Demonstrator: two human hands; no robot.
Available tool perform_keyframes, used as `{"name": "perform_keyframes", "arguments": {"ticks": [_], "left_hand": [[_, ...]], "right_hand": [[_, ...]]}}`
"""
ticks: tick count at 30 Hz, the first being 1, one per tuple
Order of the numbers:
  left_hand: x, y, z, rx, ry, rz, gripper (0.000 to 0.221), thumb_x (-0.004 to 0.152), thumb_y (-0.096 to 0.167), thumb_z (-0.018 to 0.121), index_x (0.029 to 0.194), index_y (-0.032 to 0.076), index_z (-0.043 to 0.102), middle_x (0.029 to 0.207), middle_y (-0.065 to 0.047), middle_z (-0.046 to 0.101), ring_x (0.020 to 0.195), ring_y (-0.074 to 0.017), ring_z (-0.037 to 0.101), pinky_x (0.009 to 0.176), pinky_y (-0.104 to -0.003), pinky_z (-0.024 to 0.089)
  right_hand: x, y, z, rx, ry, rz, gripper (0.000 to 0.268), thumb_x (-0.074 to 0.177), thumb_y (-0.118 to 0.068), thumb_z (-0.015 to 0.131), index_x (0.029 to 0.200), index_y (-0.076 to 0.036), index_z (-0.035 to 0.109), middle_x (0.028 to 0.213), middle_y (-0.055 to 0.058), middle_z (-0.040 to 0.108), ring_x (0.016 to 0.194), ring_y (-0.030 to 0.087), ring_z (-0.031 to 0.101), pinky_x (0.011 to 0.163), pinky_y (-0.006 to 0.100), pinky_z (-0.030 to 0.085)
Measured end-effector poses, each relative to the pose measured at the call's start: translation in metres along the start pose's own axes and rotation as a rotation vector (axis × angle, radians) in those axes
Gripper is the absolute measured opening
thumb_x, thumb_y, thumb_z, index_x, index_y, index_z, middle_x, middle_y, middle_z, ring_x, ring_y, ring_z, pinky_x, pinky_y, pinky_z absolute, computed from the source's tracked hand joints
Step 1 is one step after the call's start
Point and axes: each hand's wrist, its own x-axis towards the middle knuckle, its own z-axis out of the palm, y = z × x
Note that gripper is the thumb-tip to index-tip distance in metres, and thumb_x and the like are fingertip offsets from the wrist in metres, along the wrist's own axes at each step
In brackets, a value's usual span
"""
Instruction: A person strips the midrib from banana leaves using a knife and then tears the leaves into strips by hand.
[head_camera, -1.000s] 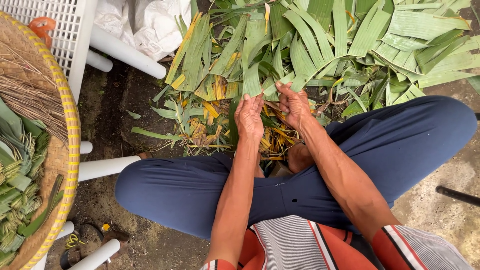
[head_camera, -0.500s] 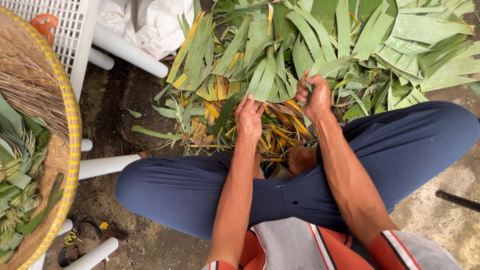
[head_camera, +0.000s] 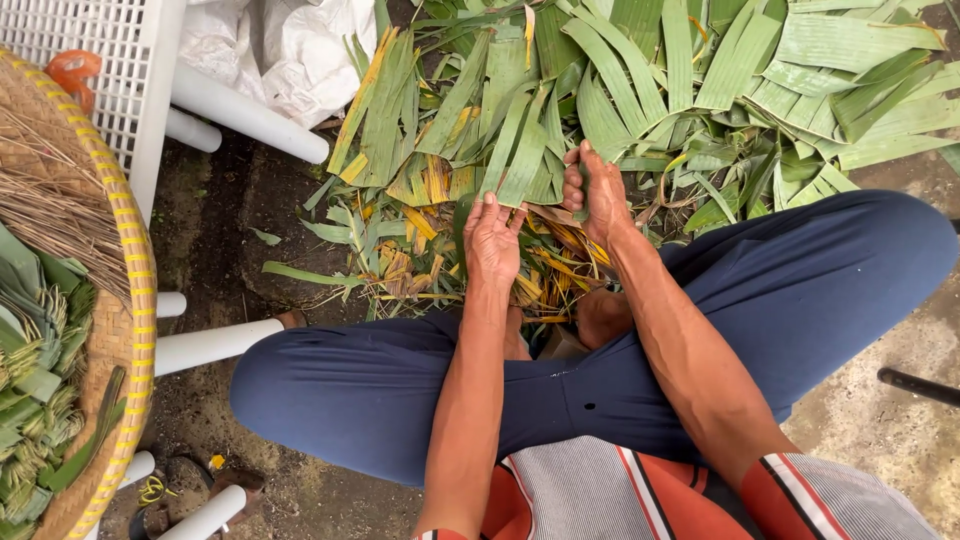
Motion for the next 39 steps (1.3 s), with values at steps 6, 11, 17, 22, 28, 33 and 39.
{"name": "perform_keyframes", "arguments": {"ticks": [6, 11, 17, 22, 28, 33, 39], "left_hand": [[-0.006, 0.000, 0.009, 0.000, 0.000, 0.005, 0.030, 0.095, 0.024, 0.075, 0.123, 0.015, 0.069, 0.119, -0.008, 0.073, 0.102, -0.0195, 0.069, 0.098, -0.042, 0.057], [-0.009, -0.006, 0.013, 0.002, 0.001, -0.006, 0.028, 0.095, 0.024, 0.075, 0.122, 0.016, 0.070, 0.118, -0.008, 0.074, 0.101, -0.0189, 0.069, 0.097, -0.041, 0.058], [-0.013, -0.014, 0.012, 0.023, -0.001, -0.045, 0.027, 0.096, 0.023, 0.075, 0.121, 0.015, 0.070, 0.118, -0.009, 0.073, 0.102, -0.0200, 0.068, 0.097, -0.042, 0.057], [-0.048, 0.020, 0.040, 0.648, -0.041, -0.210, 0.043, 0.105, 0.040, 0.060, 0.115, -0.001, 0.069, 0.096, -0.019, 0.075, 0.084, -0.0248, 0.074, 0.081, -0.039, 0.062], [-0.048, 0.050, 0.067, 1.054, -0.124, 0.356, 0.021, 0.103, 0.018, 0.063, 0.113, 0.001, 0.068, 0.091, -0.016, 0.068, 0.081, -0.0236, 0.066, 0.074, -0.036, 0.058], [-0.004, 0.009, 0.032, 0.837, -0.165, 0.370, 0.022, 0.095, 0.016, 0.077, 0.114, 0.005, 0.073, 0.102, -0.009, 0.067, 0.091, -0.0120, 0.060, 0.083, -0.031, 0.054], [-0.013, 0.009, 0.039, 0.741, -0.208, 0.379, 0.012, 0.092, 0.015, 0.079, 0.102, 0.009, 0.075, 0.109, -0.007, 0.066, 0.101, -0.0176, 0.062, 0.093, -0.040, 0.052]], "right_hand": [[-0.011, 0.001, 0.012, -0.095, -0.006, 0.004, 0.021, 0.103, -0.016, 0.053, 0.114, -0.003, 0.065, 0.082, 0.005, 0.064, 0.053, 0.006, 0.050, 0.041, 0.018, 0.043], [-0.017, 0.007, 0.021, -0.016, 0.031, 0.056, 0.022, 0.097, -0.027, 0.072, 0.101, -0.006, 0.069, 0.081, 0.002, 0.067, 0.047, 0.002, 0.042, 0.036, 0.016, 0.034], [0.005, 0.029, 0.005, -0.190, 0.127, -0.150, 0.018, 0.089, -0.019, 0.087, 0.086, -0.009, 0.072, 0.062, 0.000, 0.060, 0.040, 0.004, 0.043, 0.036, 0.019, 0.033], [-0.007, 0.008, 0.017, -0.333, 0.117, -0.344, 0.021, 0.090, -0.012, 0.087, 0.080, -0.012, 0.069, 0.063, -0.003, 0.061, 0.052, 0.001, 0.049, 0.047, 0.019, 0.039], [-0.020, 0.001, 0.009, -0.525, -0.050, -0.421, 0.014, 0.096, -0.015, 0.085, 0.088, -0.010, 0.074, 0.078, 0.000, 0.068, 0.079, 0.005, 0.050, 0.077, 0.029, 0.052], [-0.026, 0.007, 0.003, -0.565, -0.148, -0.377, 0.013, 0.095, -0.016, 0.084, 0.091, -0.008, 0.075, 0.077, 0.004, 0.070, 0.073, 0.008, 0.054, 0.074, 0.032, 0.053], [0.001, 0.029, -0.016, -0.375, 0.110, -0.080, 0.012, 0.093, -0.016, 0.079, 0.086, -0.010, 0.070, 0.058, 0.001, 0.058, 0.039, 0.005, 0.044, 0.038, 0.021, 0.039]]}}
